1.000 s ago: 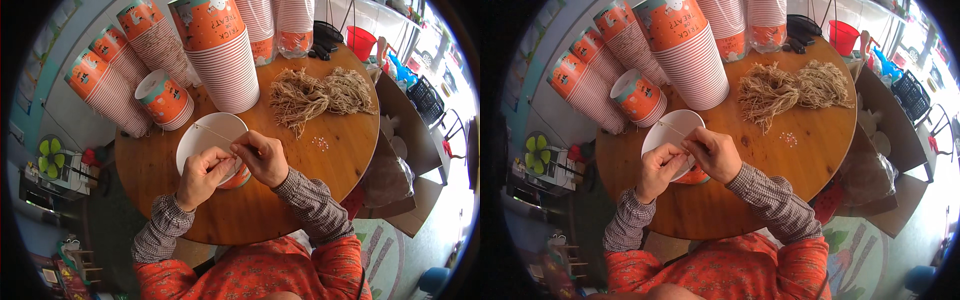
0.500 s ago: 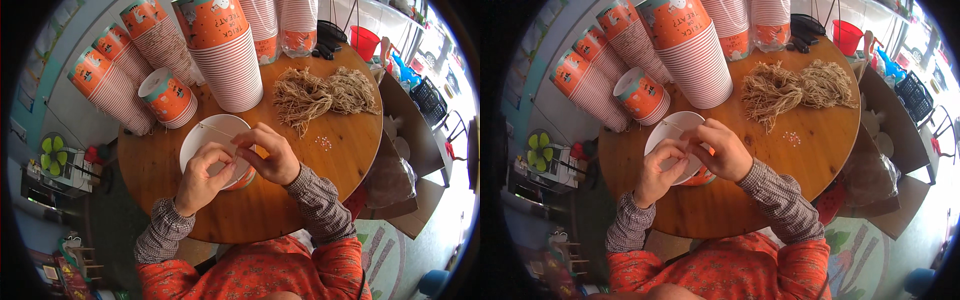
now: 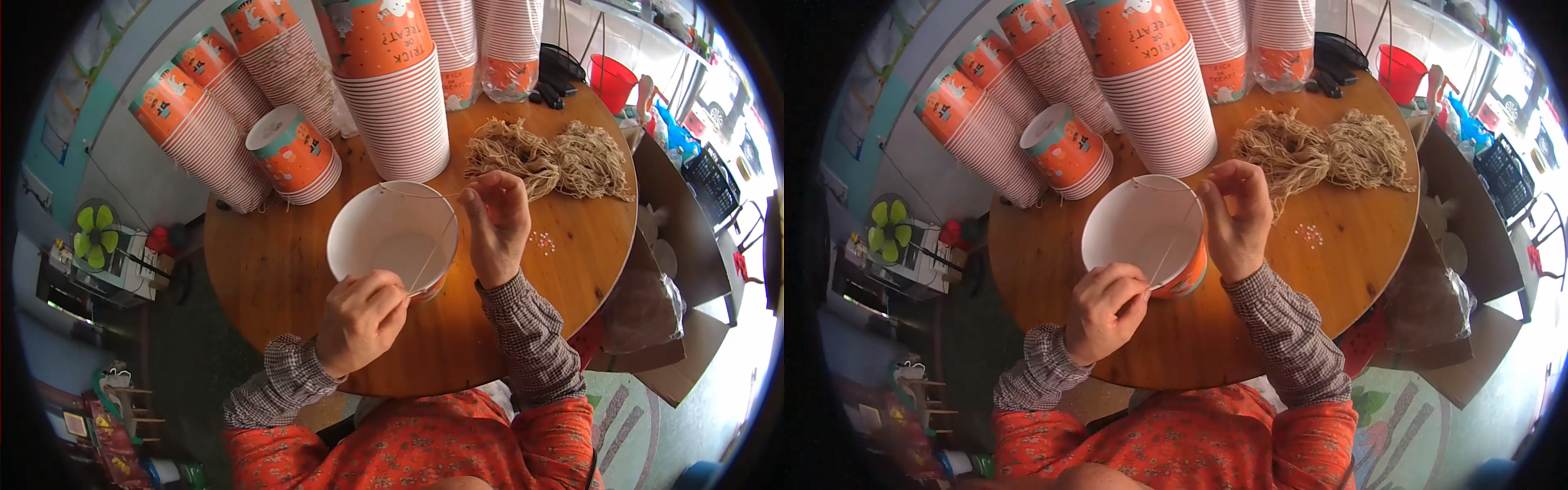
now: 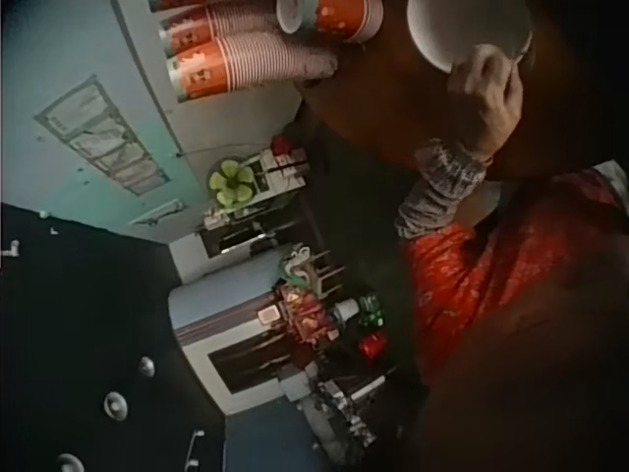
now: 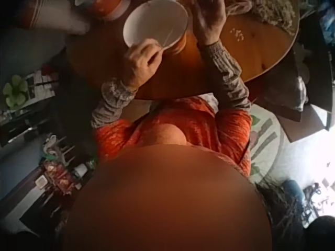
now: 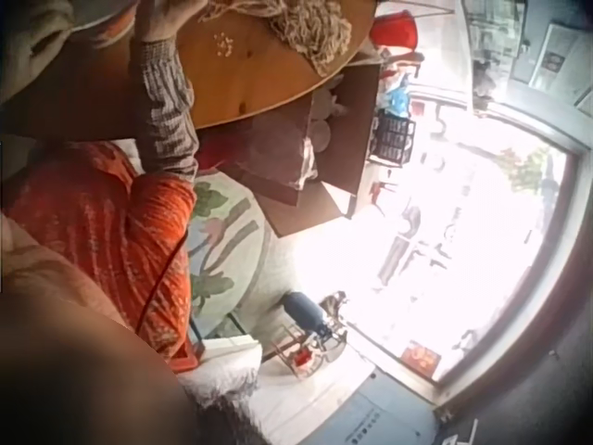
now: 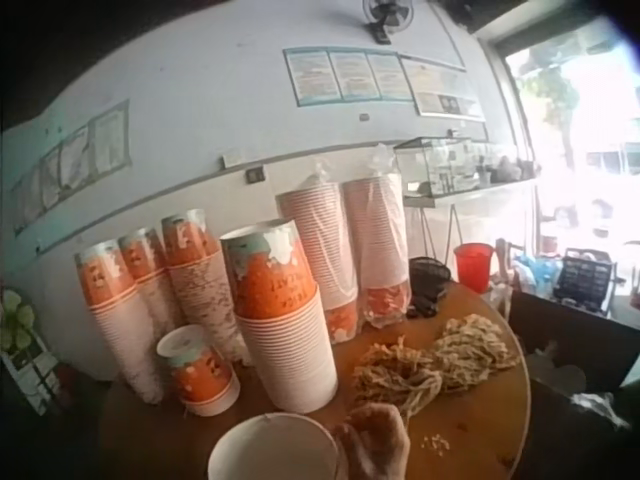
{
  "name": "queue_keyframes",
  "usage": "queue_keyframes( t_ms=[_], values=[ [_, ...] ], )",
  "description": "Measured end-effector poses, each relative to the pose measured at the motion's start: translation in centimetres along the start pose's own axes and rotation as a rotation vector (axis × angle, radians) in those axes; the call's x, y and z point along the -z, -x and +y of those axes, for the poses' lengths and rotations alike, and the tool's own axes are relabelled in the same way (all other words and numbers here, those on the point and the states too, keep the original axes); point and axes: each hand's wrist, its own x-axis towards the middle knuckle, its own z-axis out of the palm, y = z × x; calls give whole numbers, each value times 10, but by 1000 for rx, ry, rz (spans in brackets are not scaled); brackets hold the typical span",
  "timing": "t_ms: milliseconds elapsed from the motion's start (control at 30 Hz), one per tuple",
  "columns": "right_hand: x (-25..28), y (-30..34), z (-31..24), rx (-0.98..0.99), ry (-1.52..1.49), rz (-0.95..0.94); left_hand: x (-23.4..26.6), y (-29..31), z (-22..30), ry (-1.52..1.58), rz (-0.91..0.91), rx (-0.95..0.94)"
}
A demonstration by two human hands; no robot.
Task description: Attaching string handles to paper cups to assemble packaging.
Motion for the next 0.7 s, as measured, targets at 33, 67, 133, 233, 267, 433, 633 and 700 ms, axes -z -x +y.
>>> queue_keyframes(
  t_ms=[33, 67, 133, 233, 267, 433, 633, 700],
  values=[
    [-1, -1, 0, -3, -13, 3, -2, 1, 1, -35, 20, -34],
    [2, -2, 1, -1, -17, 0, -4, 3, 2, -39, 23, -34],
    [6, -5, 4, -42, 5, -38, -8, 7, 1, -60, 22, -52],
    [10, -10, -10, -141, 86, -143, -9, 14, -12, -102, 63, -42],
    [14, -11, -14, -254, 107, -234, -6, 13, -15, -113, 99, -35],
    [14, -11, -7, 85, 660, -756, 4, 11, -36, -149, 140, 136],
    [5, 2, 16, -138, 678, -693, 23, 13, -38, -460, 61, 41],
    [2, 5, 22, -218, 511, -595, 27, 17, -35, -436, 25, -29]
  ],
)
